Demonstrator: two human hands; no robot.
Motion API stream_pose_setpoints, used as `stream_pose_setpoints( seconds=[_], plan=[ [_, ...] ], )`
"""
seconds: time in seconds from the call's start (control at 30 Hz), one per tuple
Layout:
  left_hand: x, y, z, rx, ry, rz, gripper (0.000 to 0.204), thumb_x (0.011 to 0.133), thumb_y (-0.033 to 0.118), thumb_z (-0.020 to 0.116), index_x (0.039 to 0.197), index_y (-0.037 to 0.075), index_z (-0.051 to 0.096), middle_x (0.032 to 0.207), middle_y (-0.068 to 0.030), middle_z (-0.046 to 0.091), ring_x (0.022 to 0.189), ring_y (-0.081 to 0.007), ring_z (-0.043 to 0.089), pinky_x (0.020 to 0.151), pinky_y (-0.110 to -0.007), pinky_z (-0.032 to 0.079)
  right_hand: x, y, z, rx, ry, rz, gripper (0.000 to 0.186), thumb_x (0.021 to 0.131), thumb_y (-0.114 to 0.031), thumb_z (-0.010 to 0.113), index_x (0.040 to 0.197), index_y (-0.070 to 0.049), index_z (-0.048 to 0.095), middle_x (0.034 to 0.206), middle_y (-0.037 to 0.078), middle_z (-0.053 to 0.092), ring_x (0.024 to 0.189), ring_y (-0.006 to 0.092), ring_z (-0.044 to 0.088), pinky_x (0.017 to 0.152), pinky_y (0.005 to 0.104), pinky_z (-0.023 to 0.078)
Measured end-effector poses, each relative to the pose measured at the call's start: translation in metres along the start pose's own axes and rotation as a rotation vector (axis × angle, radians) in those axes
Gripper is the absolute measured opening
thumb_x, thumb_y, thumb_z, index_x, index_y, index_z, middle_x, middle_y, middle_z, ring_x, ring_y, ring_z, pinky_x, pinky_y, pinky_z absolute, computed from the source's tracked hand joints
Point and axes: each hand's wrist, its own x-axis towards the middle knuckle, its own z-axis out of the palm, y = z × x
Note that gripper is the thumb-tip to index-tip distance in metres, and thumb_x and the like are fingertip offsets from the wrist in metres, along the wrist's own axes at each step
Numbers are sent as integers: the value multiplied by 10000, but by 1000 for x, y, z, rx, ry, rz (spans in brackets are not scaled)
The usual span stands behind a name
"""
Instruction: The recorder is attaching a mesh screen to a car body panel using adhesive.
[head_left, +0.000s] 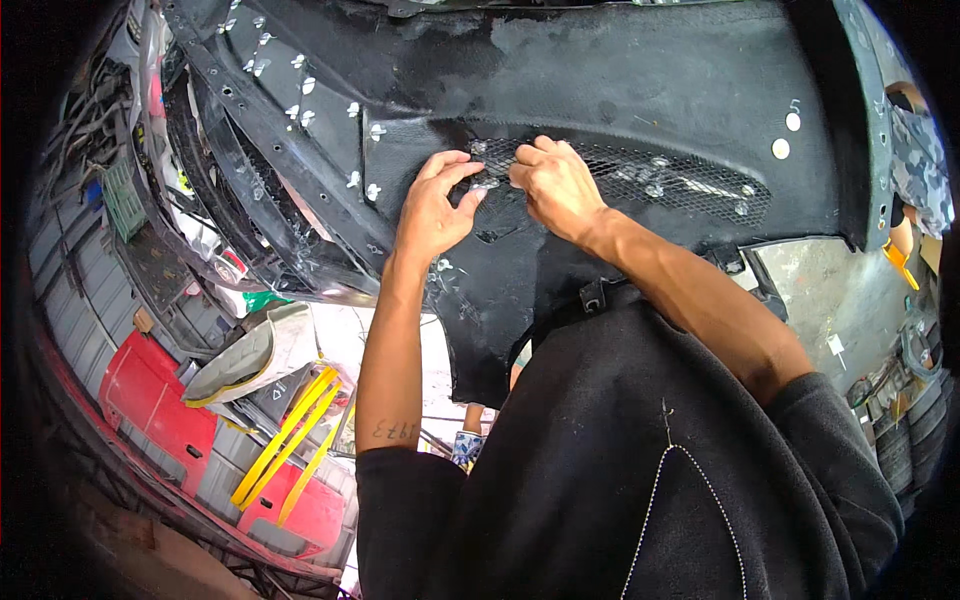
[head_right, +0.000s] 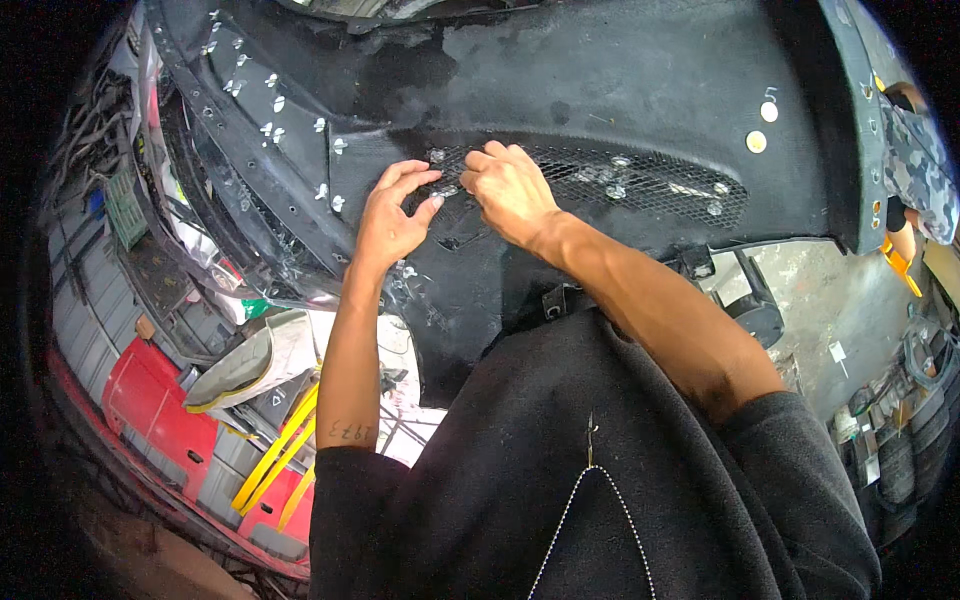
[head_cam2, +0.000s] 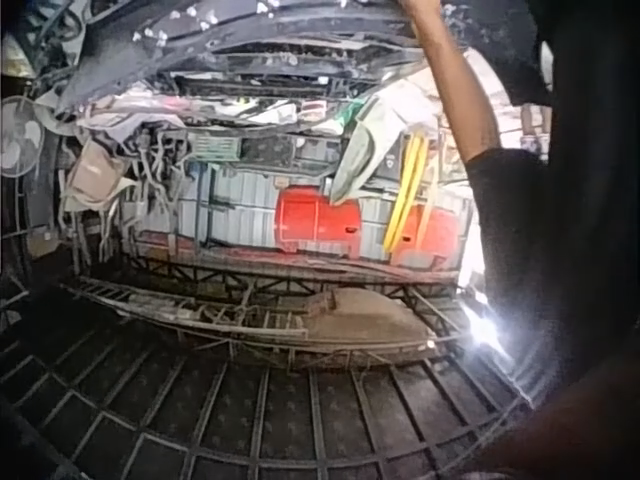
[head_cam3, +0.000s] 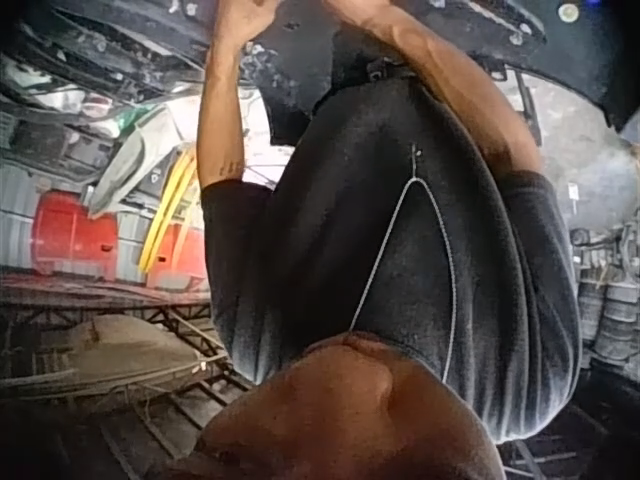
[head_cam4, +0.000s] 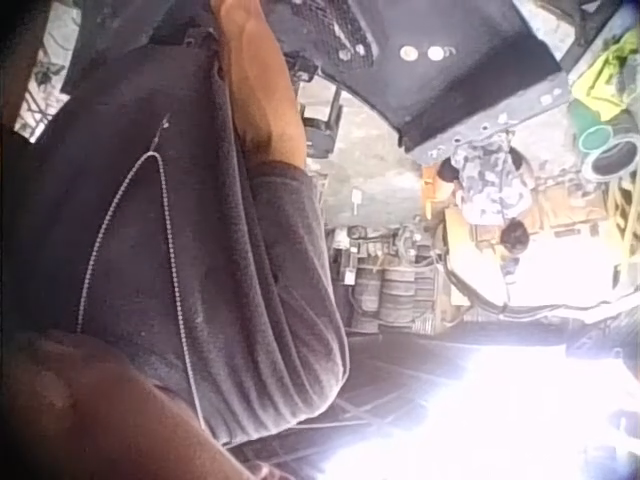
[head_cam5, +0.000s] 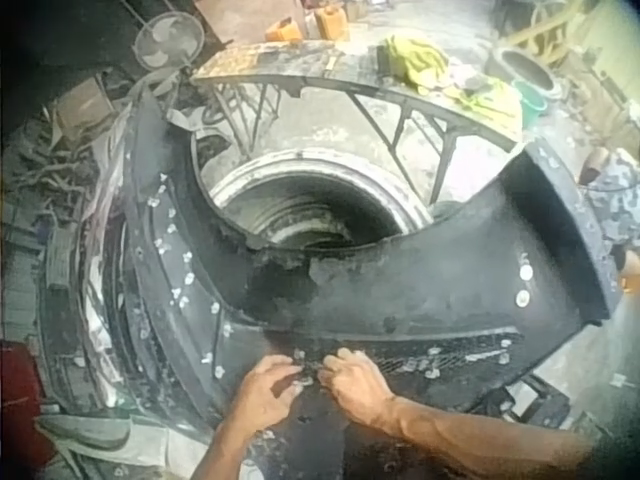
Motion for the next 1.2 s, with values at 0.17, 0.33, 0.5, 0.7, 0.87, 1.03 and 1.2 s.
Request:
stream_pose_setpoints(
  seconds=[0.17, 0.33, 0.5, 0.7, 0.87, 1.03, 1.2],
  plan=[
    [15, -9, -9, -282, -42, -372, 241, 929, 197, 718, 1049, -12, 726, 1095, -76, 668, 1001, -159, 638, 873, -287, 509, 0, 1, -1, 14, -18, -26, 147, 684, -80, 701, 828, -109, 699, 905, 24, 574, 926, 229, 557, 788, 377, 455],
    [51, 5, -22, -254, -332, -650, 258, 852, 258, 817, 890, 16, 736, 870, -56, 697, 831, -149, 645, 807, -291, 508, -1, 4, 2, 35, -3, -26, 165, 683, -77, 701, 844, -111, 701, 913, 24, 575, 931, 233, 556, 788, 377, 456],
    [73, 7, -23, -164, -580, -797, 300, 821, 316, 844, 792, 36, 740, 800, -66, 716, 732, -129, 667, 697, -269, 563, -1, 3, 2, 35, -16, -27, 170, 688, -76, 702, 854, -111, 704, 916, 26, 576, 936, 234, 556, 792, 377, 455],
    [93, 17, -29, -71, -693, -811, 359, 820, 383, 833, 810, 33, 754, 783, -68, 730, 666, -138, 682, 612, -266, 583, -1, 5, 0, 44, -39, -26, 162, 703, -81, 698, 862, -114, 704, 922, 20, 576, 937, 227, 555, 797, 370, 451],
    [105, 20, -26, 126, -838, -779, 408, 829, 417, 819, 779, 19, 745, 735, -58, 716, 614, -135, 662, 584, -277, 567, -1, 7, 5, 93, 75, -63, 186, 647, -17, 698, 806, -95, 640, 878, 41, 538, 875, 250, 530, 745, 383, 432],
    [87, 21, -14, 321, -836, -608, 432, 849, 438, 787, 766, 18, 736, 726, -101, 707, 640, -206, 667, 625, -342, 555, -2, 6, 8, 92, 83, -63, 175, 653, -23, 691, 805, -89, 634, 872, 43, 534, 874, 251, 530, 739, 386, 431],
    [43, 39, 0, 592, -339, -218, 438, 866, 429, 739, 796, -3, 715, 872, -221, 715, 939, -409, 693, 783, -499, 533, -5, 4, 5, 41, -13, -37, 133, 728, -84, 675, 855, -116, 697, 917, 13, 583, 930, 221, 557, 794, 370, 451]
  ],
)
